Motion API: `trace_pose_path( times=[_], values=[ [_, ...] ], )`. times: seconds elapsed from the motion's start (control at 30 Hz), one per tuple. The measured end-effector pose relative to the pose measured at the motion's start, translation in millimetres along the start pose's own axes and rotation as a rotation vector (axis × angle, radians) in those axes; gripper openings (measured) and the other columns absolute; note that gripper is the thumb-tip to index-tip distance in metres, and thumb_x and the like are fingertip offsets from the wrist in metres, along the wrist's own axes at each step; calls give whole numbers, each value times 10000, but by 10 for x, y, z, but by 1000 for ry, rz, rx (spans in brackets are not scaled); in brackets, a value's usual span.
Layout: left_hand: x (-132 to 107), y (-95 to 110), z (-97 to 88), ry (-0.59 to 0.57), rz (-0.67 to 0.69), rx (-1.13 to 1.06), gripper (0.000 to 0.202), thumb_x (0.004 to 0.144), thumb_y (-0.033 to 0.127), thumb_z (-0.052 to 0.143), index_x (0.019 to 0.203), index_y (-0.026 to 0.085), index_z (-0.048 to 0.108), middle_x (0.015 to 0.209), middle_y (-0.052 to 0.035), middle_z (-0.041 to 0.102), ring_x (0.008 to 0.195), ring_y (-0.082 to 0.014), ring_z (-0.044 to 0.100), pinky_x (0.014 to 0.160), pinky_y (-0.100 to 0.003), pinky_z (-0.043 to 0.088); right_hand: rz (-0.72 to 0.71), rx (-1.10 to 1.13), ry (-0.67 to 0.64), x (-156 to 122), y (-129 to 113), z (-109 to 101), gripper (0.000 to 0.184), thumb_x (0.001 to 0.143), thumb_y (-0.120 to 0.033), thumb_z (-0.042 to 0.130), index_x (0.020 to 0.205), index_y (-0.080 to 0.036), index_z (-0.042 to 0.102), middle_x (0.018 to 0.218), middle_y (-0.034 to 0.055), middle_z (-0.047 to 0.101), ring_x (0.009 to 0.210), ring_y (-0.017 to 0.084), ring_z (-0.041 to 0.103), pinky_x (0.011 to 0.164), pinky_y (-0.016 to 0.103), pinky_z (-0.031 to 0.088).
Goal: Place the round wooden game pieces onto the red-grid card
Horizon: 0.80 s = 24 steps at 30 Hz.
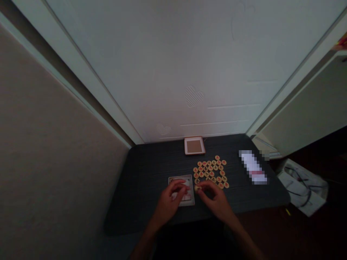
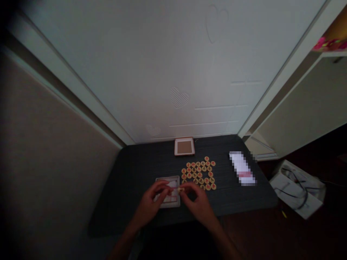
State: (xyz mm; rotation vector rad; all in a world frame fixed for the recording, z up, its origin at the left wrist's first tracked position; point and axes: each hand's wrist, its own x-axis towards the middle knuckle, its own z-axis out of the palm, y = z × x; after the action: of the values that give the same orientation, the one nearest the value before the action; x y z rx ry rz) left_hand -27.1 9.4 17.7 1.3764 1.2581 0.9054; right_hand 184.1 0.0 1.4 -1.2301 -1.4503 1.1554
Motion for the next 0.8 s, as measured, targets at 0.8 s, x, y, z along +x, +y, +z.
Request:
trace_pose_path(
  times=[0.8],
  values=[
    [-111,-556,-607,-97,209,714,1022,656,424,875,1513,279,338,1601,-131,363,1470,-368,332,1201,-616,253,48,117,226,154,134,-472,351,814,-515,754,1013,-231,697,973,52,707,829,209,700,707,304,570]
  ],
)
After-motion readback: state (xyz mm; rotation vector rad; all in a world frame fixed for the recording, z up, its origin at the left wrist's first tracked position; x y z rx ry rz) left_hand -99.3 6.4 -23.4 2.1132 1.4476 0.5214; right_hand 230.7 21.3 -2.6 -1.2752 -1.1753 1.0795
